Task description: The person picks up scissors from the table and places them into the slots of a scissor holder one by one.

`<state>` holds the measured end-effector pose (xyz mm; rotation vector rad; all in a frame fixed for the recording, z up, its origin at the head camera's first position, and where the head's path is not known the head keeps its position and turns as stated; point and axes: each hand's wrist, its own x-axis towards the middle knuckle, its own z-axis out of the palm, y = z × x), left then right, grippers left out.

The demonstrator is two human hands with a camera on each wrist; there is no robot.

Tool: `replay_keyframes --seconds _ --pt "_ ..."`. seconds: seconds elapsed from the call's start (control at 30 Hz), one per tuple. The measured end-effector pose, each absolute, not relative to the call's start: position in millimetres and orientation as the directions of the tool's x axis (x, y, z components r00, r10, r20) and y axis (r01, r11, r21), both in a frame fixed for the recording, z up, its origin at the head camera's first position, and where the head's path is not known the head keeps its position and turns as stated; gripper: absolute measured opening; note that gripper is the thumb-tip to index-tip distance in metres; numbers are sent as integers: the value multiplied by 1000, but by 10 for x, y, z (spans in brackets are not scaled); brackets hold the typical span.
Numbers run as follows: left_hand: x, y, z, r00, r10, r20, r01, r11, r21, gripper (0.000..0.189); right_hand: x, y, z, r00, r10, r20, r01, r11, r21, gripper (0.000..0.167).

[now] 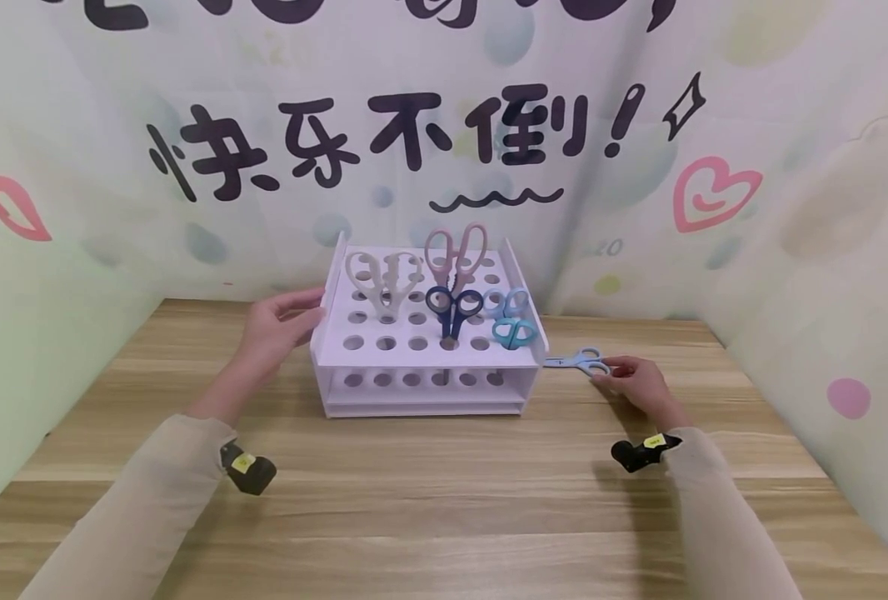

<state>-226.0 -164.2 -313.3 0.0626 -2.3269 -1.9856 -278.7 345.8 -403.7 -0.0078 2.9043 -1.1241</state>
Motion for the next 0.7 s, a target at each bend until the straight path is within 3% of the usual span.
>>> replay_keyframes --seconds 0.7 --pt "-2275 -1646 -3133 -996 -89 25 11 160 987 45 -2773 3509 -4058 -999 24 -35 41 712 -701 53"
